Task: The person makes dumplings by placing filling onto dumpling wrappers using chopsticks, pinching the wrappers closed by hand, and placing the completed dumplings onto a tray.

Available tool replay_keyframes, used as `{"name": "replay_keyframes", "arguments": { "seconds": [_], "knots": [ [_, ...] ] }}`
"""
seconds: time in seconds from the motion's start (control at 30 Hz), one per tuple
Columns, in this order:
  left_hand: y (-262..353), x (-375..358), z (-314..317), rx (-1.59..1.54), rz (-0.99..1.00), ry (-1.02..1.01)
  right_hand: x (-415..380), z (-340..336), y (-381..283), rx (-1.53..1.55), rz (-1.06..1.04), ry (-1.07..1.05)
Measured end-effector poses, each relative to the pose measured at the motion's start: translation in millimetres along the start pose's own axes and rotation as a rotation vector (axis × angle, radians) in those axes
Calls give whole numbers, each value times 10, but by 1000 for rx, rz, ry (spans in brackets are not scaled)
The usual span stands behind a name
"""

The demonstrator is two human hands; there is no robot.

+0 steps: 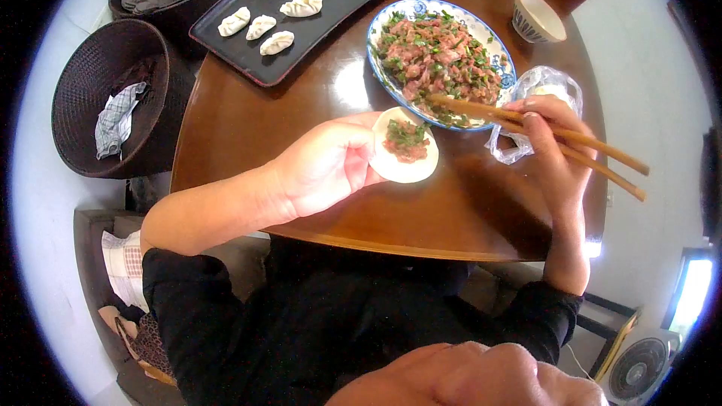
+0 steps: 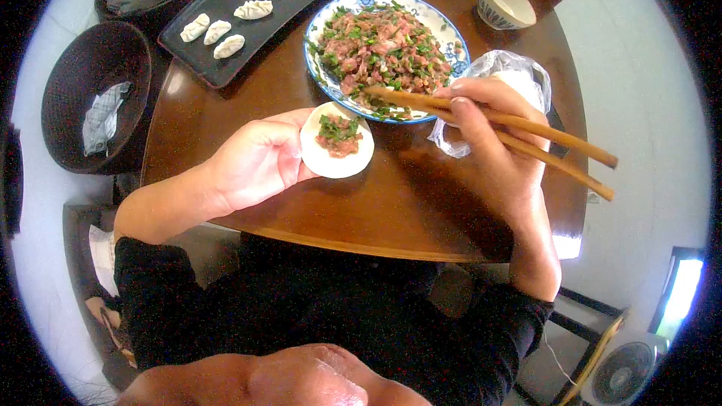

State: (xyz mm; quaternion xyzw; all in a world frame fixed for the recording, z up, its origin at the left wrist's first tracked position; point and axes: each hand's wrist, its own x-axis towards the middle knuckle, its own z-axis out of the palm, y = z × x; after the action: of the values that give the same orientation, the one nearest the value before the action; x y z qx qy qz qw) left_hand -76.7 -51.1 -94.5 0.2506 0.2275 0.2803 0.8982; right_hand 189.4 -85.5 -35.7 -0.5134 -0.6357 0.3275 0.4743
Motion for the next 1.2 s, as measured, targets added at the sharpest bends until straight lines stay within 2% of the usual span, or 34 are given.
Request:
{"name": "replay_keyframes", "arguments": {
  "seconds": [0.07, 0.1, 0.17, 0.3, 0.37, 0.43, 0.5, 0.57, 0.63, 0.77, 0.83, 1.03, 1.1, 1.2],
  "knots": [
    [3, -1, 7, 1, 2, -6, 20, -64, 26, -46, -237, 75],
    [4, -2, 11, 1, 5, -12, 12, -79, 17, 64, -234, 138],
    [2, -4, 19, 6, 6, -12, 35, -128, 80, 56, -293, 158],
    [-10, -8, 13, 1, 3, 7, 36, -117, 64, 68, -241, 129],
    [-2, -13, 32, 6, 10, -5, 17, -77, 17, 21, -305, -37],
    [12, -13, 47, 12, 17, -17, 10, -15, 26, 29, -251, -35],
    [33, -1, 48, -19, 13, -26, 41, 1, 31, -255, -310, -123],
    [29, 9, 33, -39, 12, -31, 41, 19, 14, -210, -325, -125],
    [20, 22, 13, -56, 13, -38, 11, 10, -62, -96, -158, -85],
    [16, 18, 10, -70, -6, -32, -27, -23, -7, 33, -199, -40],
    [7, 9, 14, -78, -6, -34, -46, -29, -16, 88, -282, -116],
    [-49, 5, -55, -91, 27, -53, -40, 6, 25, 51, -253, -310],
    [-49, 5, -63, -65, 52, -75, -66, 15, 57, 217, -201, -223],
    [-38, -8, -44, -83, 46, -80, -69, -53, 25, 274, -153, -170]
  ]
}}
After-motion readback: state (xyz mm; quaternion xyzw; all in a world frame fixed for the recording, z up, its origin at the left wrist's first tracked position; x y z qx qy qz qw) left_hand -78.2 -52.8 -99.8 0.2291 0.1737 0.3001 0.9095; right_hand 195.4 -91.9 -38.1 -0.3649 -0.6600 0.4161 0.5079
